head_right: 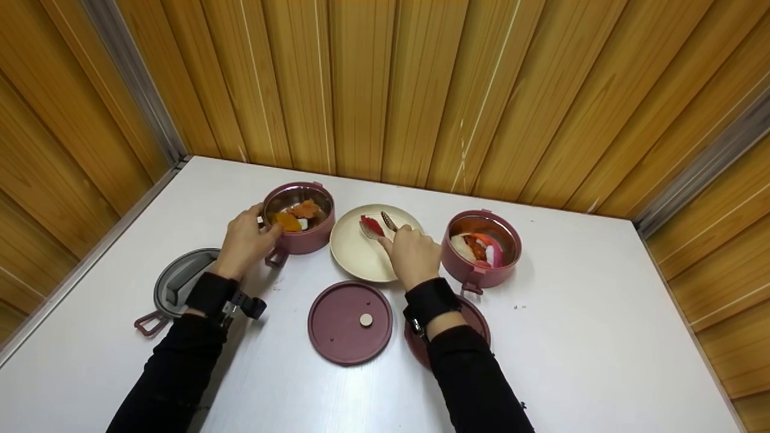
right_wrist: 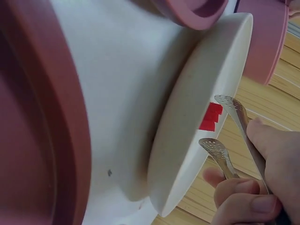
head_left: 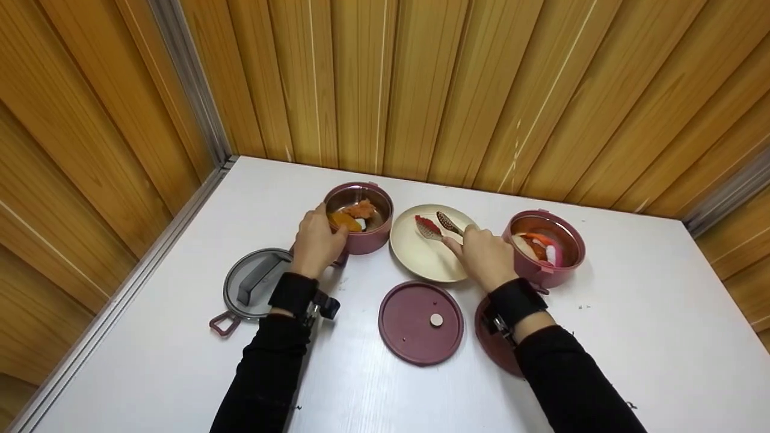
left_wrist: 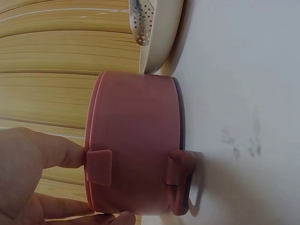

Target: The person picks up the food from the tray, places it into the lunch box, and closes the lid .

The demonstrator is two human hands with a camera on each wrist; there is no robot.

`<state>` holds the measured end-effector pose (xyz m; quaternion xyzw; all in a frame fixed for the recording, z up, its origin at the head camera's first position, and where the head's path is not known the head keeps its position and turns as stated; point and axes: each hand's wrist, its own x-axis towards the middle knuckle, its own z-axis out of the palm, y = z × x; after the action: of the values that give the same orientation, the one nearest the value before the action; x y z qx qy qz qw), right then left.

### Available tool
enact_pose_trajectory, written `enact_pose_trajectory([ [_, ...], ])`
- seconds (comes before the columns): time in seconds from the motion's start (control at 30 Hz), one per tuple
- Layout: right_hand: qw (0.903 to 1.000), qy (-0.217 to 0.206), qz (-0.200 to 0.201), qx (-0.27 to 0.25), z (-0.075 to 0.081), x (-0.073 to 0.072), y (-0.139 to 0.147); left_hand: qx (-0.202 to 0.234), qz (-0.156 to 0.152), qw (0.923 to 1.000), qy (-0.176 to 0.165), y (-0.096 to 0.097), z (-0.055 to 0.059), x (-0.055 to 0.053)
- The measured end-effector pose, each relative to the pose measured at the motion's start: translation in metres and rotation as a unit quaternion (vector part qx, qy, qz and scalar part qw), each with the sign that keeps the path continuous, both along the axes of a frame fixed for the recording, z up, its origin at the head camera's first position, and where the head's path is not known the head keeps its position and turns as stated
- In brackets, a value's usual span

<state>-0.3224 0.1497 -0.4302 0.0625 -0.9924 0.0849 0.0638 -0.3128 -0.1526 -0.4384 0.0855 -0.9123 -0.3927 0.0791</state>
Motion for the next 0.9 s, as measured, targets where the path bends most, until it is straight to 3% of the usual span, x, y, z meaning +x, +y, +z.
enact_pose_trajectory([
  [0.17,1.0,0.006,0.004,-0.003,-0.007,-0.004,-0.001,-0.001,-0.001,1.0,-0.001,-0.001,0.0,0.001],
  [0.27,0.9994,0.034,0.005,0.007,-0.026,-0.016,0.003,0.001,-0.003,1.0,0.0,-0.001,0.001,0.002],
  [0.33,0.9992,0.038,0.007,0.011,-0.029,-0.017,0.003,0.005,-0.003,1.0,-0.002,-0.001,0.001,0.003],
  [0.4,0.9992,0.036,0.009,0.014,-0.028,-0.015,0.001,0.008,-0.004,0.9999,-0.007,-0.001,0.001,0.002],
  [0.5,0.9998,0.016,0.011,0.01,-0.01,-0.002,-0.006,0.01,-0.003,0.9998,-0.016,-0.001,0.001,0.002],
  [0.73,0.9995,0.024,0.016,0.009,-0.011,-0.002,-0.004,0.014,-0.003,0.9997,-0.02,0.0,0.0,0.002],
  [0.9,0.9983,0.05,0.026,0.011,-0.011,-0.003,-0.002,0.01,-0.007,0.9999,0.002,0.0,-0.001,0.002],
])
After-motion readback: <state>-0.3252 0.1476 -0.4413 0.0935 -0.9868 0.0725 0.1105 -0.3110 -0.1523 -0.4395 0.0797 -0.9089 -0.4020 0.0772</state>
